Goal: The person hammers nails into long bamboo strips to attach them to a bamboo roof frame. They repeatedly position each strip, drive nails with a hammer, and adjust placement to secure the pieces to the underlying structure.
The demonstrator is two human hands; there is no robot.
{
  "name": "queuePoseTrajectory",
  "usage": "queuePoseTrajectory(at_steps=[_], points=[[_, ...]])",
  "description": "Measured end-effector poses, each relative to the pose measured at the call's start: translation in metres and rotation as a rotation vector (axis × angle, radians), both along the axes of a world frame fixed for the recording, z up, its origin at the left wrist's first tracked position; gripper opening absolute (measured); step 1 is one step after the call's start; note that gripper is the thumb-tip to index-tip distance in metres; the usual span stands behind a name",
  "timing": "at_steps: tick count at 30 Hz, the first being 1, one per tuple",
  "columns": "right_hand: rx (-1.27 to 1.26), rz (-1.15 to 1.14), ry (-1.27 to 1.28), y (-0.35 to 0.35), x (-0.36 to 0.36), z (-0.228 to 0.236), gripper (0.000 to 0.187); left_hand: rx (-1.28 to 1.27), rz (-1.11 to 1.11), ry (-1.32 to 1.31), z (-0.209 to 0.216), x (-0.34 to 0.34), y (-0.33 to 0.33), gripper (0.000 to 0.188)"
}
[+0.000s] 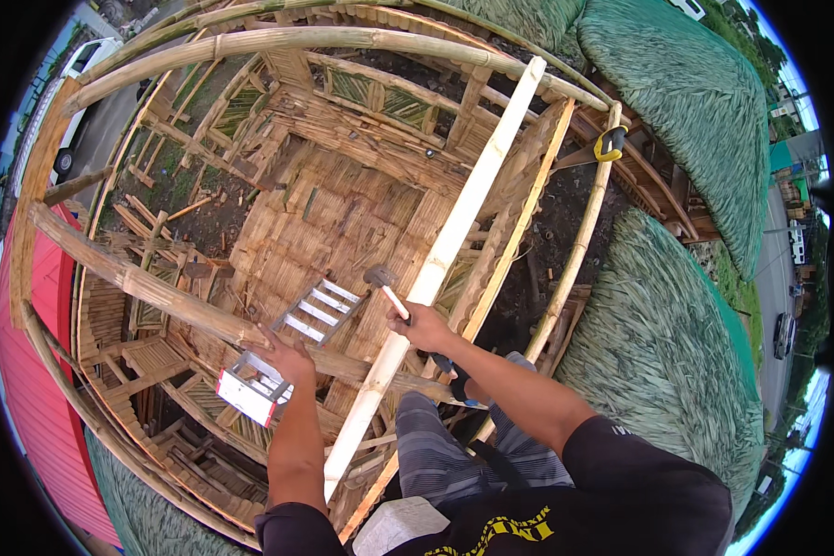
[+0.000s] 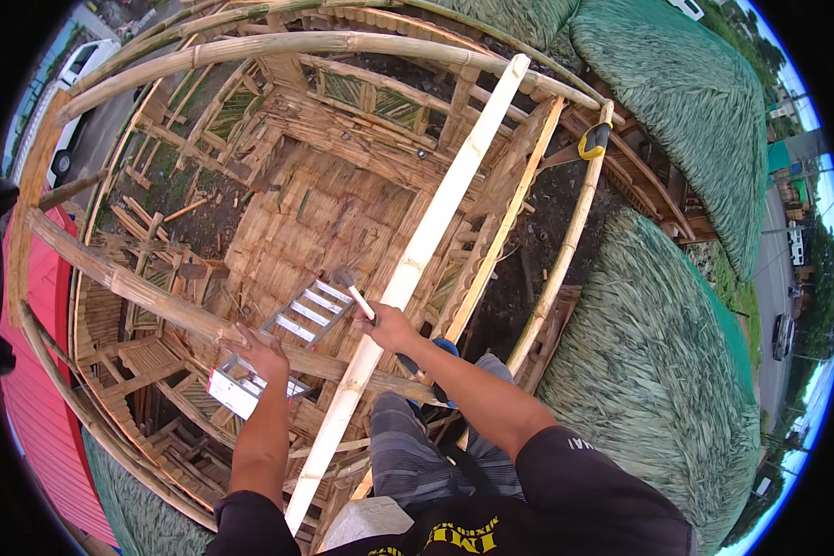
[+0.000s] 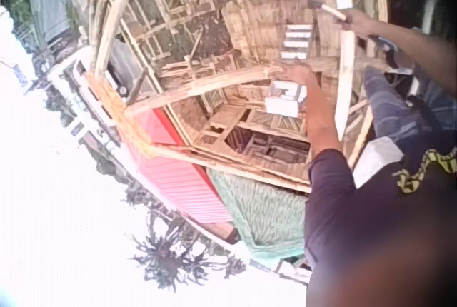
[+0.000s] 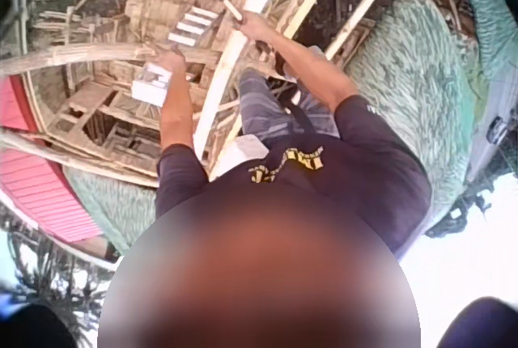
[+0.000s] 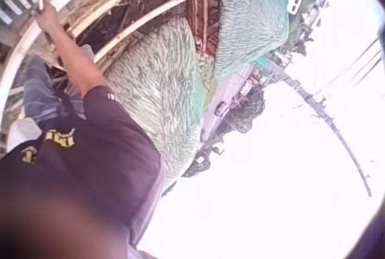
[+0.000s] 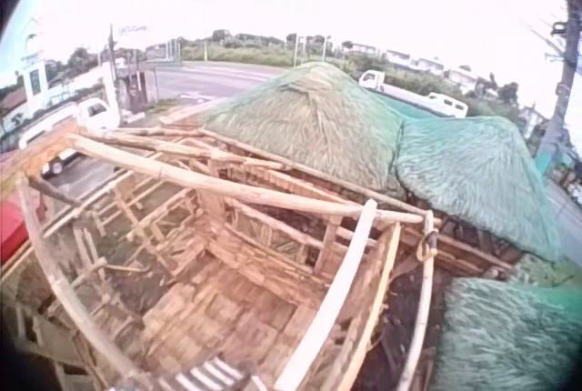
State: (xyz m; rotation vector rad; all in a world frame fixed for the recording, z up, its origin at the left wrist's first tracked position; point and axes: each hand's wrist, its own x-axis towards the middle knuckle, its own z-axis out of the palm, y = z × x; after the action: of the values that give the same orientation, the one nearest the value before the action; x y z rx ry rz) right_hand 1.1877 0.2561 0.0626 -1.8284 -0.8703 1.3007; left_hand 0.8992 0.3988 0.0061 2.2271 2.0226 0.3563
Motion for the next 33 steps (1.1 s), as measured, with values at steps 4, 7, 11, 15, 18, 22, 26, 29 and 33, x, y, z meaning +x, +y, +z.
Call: queuePoseTrajectory(at_steps=[4, 7, 11, 15, 18, 22, 26, 29, 33], points=[[-0.111, -0.005, -0.142, -0.045, 0.034, 0.026, 0.031, -0.079, 0.007, 0.023, 0.008, 0.004, -0.004, 0.102], [-0.165, -0.041, -0.222, -0.076, 0.065, 0.052, 0.031, -0.274, 0.116, 0.029, 0.013, 0.005, -0.007, 0.106], [-0.254, -0.101, -0.212, -0.109, 0.099, 0.092, 0.029, -0.463, 0.074, 0.01, 0.053, 0.01, 0.01, 0.092], [-0.277, -0.149, -0.235, -0.138, 0.123, 0.135, 0.029, -1.169, 0.17, -0.546, 0.192, 0.025, 0.026, 0.041], [-0.313, -0.165, -0.231, -0.149, 0.135, 0.162, 0.035, -1.645, -0.314, -0.371, 0.335, 0.044, -0.02, 0.034], [-0.31, -0.125, -0.211, -0.156, 0.136, 0.193, 0.039, -1.548, -0.931, -0.189, 0.445, 0.074, -0.149, 0.029], [-0.315, -0.129, -0.165, -0.165, 0.126, 0.223, 0.036, -0.818, -0.933, 0.17, 0.417, 0.083, -0.212, 0.03], [-0.314, -0.127, -0.166, -0.178, 0.118, 0.242, 0.034, -0.742, -0.953, 0.434, 0.365, 0.072, -0.219, 0.033], [-0.392, -0.157, -0.081, -0.198, 0.114, 0.253, 0.03, -0.654, -0.963, 0.174, 0.352, 0.049, -0.23, 0.038]])
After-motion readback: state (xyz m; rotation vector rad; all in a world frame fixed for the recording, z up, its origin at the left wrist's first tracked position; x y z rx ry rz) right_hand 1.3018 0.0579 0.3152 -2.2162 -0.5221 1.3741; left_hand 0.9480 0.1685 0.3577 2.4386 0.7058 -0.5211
